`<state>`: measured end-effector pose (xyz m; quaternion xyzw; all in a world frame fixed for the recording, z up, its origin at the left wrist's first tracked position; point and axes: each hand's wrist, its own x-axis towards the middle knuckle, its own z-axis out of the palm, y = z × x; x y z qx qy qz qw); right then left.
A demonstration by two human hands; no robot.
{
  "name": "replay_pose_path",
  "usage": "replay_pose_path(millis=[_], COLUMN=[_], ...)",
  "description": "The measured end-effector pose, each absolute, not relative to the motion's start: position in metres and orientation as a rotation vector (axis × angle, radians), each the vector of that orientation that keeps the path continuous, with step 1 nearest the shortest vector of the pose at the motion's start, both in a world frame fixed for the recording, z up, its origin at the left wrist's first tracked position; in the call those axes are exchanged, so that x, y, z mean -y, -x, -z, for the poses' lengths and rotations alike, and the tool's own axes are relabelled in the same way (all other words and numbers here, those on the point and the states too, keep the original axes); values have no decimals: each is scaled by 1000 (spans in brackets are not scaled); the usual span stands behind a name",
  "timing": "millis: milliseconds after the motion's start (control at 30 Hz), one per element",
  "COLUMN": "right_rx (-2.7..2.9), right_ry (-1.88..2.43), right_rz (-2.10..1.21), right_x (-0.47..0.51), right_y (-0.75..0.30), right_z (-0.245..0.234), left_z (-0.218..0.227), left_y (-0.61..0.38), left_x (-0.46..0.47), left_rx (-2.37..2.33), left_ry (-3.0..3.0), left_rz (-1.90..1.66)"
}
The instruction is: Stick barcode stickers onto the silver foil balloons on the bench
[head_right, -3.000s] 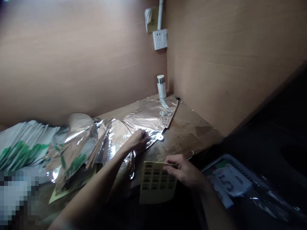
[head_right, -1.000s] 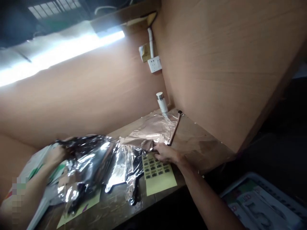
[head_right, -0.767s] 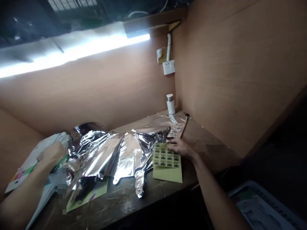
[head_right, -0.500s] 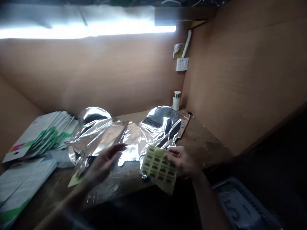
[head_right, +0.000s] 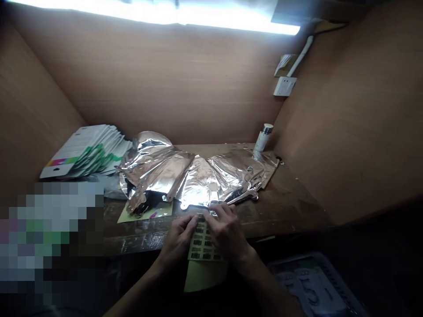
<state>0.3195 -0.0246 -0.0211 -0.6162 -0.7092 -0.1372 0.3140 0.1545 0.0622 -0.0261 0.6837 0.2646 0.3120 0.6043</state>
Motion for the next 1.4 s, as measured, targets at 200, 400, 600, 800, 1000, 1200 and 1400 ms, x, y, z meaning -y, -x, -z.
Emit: replay_pose_path(millis=[200,400,600,800,1000,1200,1400], right_rx=[1832,1343,1619,1362,1116,1037,943], right_ry=[1358,1470,1846,1934,1486,1475,1398], right_rz=[304,-202,-331,-16,-1042,-1093,-1026], right_x=[25,15,-35,-5,74,125,137], right_y=[-298,-325,-377,-364,-364,-395,-427], right_z=[46,28,35,44,42,41,44], left_z=[37,53,53,44,22,25,35], left_y=[-149,-123,-107,-113,-193,-338,-382], left_x=[-57,-58,-63,-67,-93,-134,-162], left_rx=[-677,-894,-927,-968,-715,-585,-622], left_ry=[-1425,-1459,-1535,-1674,-1937,-2504,-2468], left_rz=[-710,-727,-680,-674,-565,-416,-155])
